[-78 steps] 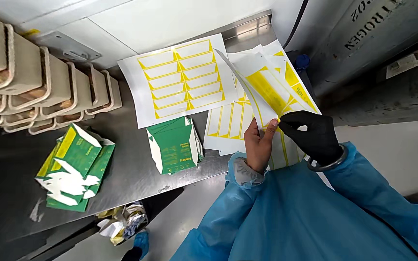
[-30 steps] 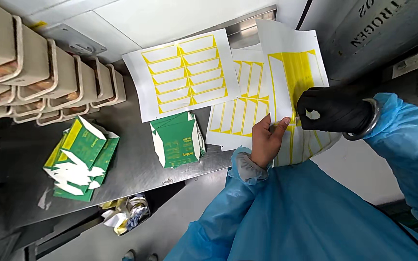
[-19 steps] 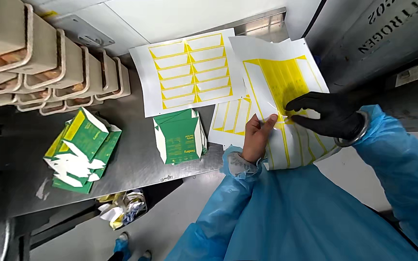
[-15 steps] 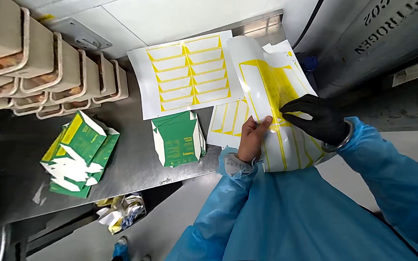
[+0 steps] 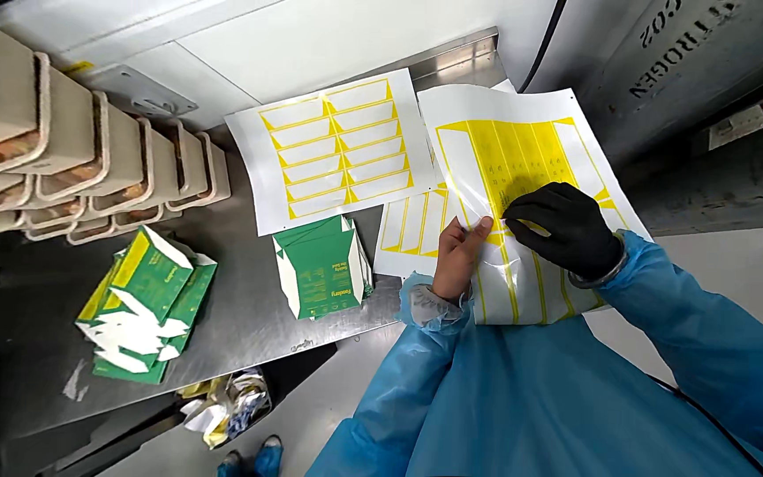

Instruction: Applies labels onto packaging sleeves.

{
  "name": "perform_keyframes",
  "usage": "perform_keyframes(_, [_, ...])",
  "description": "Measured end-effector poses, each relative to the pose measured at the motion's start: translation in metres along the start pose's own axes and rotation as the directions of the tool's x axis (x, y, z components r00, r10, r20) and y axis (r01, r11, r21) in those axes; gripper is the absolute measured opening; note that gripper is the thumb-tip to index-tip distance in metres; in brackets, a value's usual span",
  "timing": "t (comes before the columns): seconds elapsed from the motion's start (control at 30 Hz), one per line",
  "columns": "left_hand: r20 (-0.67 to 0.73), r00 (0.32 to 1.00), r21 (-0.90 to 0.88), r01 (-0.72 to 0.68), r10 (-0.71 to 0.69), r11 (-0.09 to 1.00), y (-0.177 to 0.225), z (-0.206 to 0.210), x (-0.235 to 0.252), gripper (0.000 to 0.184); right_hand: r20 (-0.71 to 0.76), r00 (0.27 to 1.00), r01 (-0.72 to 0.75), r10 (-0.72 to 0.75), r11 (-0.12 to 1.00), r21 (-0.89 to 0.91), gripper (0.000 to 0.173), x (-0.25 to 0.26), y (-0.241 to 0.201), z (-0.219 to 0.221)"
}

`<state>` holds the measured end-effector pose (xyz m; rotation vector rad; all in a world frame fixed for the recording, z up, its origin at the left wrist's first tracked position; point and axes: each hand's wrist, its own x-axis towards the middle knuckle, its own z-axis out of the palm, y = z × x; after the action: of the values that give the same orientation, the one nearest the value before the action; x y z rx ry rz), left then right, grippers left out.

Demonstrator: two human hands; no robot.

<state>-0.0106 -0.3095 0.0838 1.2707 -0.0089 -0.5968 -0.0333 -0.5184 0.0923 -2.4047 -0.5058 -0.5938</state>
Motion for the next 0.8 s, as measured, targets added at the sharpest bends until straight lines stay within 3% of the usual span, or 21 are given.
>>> perform_keyframes(0.27, [-0.023, 1.0, 0.025, 0.013, -0.012, 1.0, -0.002, 0.004, 0.0, 0.019, 0.291, 0.946, 0.185, -0.146, 0.976, -0.112, 0.022, 0.014, 0.017, -0.009])
perform_keyframes(0.5, [-0.023, 1.0, 0.02, 0.005, -0.004, 1.0, -0.004, 0.004, -0.004, 0.018, 0.324, 0.914, 0.314, -0.244, 0.931, -0.186, 0.015, 0.027, 0.009, -0.014])
perform_keyframes(0.67, [-0.049, 0.999, -0.032, 0.012, -0.013, 0.999, -0.006, -0.002, -0.003, 0.018, 0.149, 0.982, 0.115, -0.119, 0.993, 0.035, 0.022, 0.023, 0.015, -0.014])
perform_keyframes(0.8, [-0.045, 0.999, -0.076, -0.005, 0.002, 0.997, -0.014, -0.006, 0.003, 0.018, 0.222, 0.972, 0.055, -0.082, 0.991, 0.124, 0.027, 0.016, 0.017, -0.017])
